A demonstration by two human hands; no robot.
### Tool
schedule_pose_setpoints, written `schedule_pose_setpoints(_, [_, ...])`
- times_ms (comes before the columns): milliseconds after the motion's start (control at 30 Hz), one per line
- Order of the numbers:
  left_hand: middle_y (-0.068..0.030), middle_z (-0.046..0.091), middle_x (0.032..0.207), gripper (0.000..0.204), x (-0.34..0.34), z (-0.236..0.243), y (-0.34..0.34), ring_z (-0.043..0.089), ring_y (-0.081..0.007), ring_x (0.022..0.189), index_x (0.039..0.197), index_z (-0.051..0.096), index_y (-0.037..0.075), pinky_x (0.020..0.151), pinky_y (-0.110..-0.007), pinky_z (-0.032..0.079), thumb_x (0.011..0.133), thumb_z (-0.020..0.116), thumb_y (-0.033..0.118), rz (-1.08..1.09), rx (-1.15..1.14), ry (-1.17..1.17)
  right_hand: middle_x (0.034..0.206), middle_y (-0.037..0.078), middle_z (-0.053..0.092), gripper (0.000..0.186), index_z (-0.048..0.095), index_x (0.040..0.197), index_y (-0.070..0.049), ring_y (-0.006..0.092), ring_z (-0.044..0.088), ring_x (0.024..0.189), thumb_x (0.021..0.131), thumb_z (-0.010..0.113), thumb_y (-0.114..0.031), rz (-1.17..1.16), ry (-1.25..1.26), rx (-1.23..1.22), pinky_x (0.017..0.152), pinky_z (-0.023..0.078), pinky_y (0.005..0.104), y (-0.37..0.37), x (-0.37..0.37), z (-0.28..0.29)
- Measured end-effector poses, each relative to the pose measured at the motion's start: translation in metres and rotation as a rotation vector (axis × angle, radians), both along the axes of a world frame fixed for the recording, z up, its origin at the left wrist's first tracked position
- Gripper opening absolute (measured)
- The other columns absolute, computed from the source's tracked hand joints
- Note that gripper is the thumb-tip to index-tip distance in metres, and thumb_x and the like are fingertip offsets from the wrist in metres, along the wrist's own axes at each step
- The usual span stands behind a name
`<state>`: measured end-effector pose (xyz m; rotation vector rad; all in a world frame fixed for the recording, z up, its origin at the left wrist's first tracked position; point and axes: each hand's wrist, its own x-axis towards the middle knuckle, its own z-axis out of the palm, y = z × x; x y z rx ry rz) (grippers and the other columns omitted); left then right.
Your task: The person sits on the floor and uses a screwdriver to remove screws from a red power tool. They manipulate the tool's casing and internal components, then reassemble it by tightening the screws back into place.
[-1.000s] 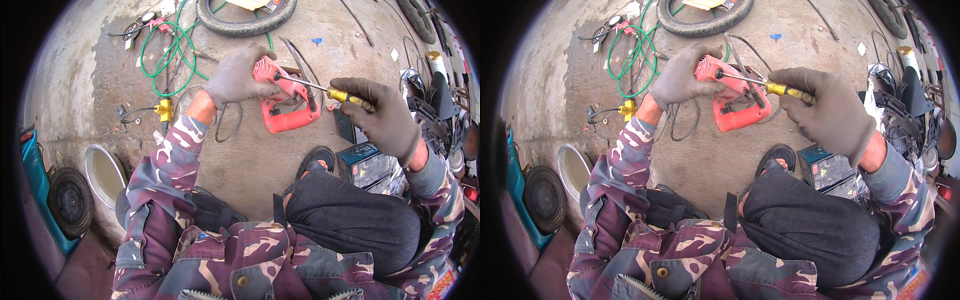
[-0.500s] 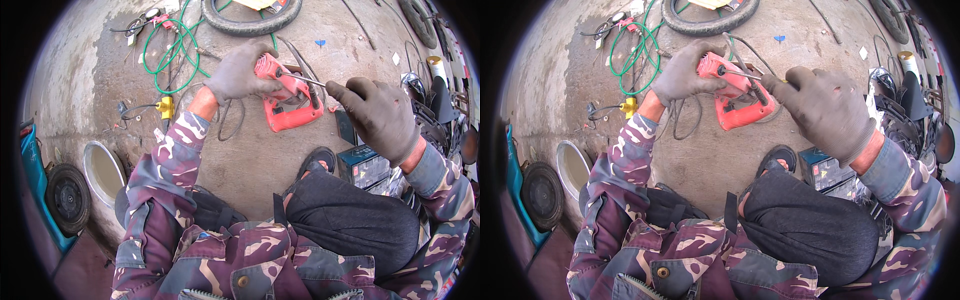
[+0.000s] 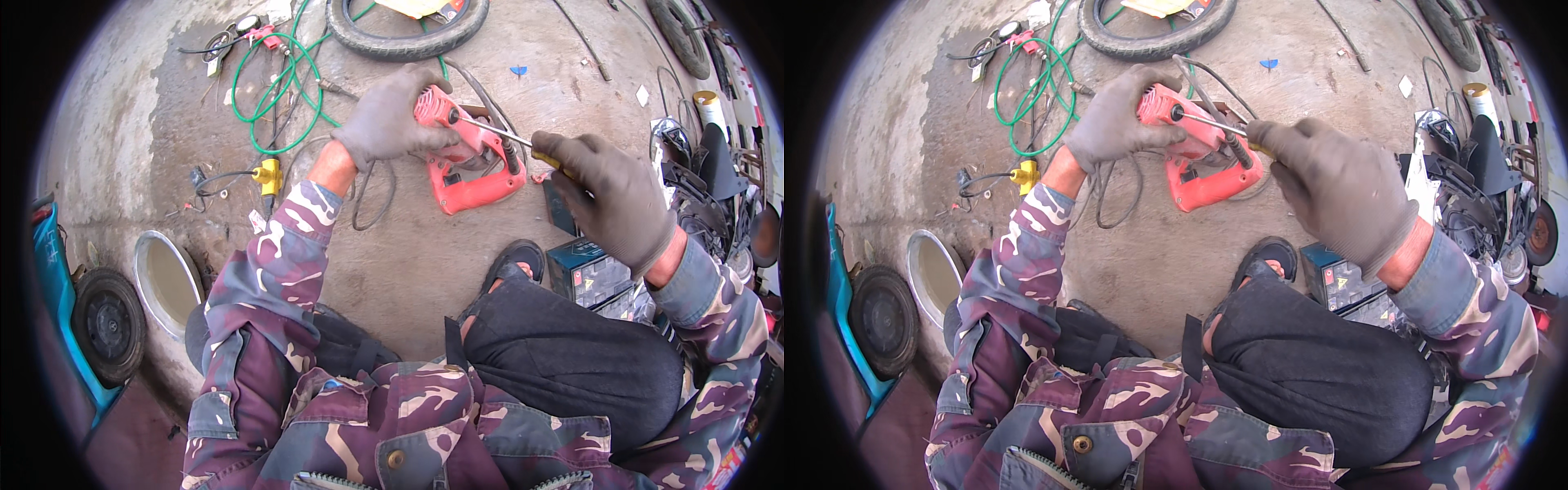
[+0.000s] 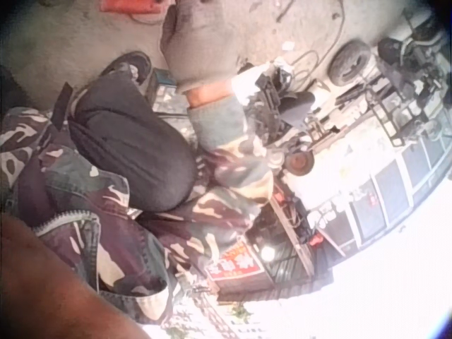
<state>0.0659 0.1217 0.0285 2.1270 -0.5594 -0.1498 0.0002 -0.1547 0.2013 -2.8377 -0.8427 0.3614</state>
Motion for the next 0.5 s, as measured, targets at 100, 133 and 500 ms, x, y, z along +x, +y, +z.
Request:
schedule_pose_setpoints(100, [-0.0198,0.070,0.125,0.075,0.001,0.000,0.001,0.069,-0.0343,0.119,0.129,0.067,-0.001,0.104,-0.043,0.054,0.070,0.091,0.039,-0.010,0.028,-0.026,0.096,0.010,0.070,0.041,0.072,0.131,-0.013,0.0332,0.071,0.077,0.091,0.074,-0.009,0.294,-0.213,-0.177,0.069,0.058,0.0424,-0.006,0.010,0.005])
schedule_pose_setpoints(133, [-0.0198,0.070,0.126,0.075,0.001,0.000,0.000,0.069,-0.0343,0.120,0.129,0.067,0.000,0.104,-0.043,0.053,0.070,0.091,0.039,-0.009,0.036,-0.031,0.097,0.010,0.071,0.042,0.072,0.131,-0.013,0.0328,0.072,0.079,0.090,0.074,-0.009,0.312,-0.207,-0.194,0.071,0.059,0.0414,-0.007,0.013,0.008])
schedule_pose_setpoints(500, [-0.0197,0.069,0.124,0.077,0.003,0.000,-0.004,0.068,-0.0349,0.120,0.129,0.068,0.000,0.104,-0.043,0.053,0.069,0.091,0.042,0.011,0.064,-0.057,0.096,0.006,0.073,0.039,0.066,0.133,0.007,0.0084,0.066,0.074,0.102,0.060,-0.015,-0.778,0.756,0.576,0.066,0.052,0.0244,0.001,0.010,0.020])
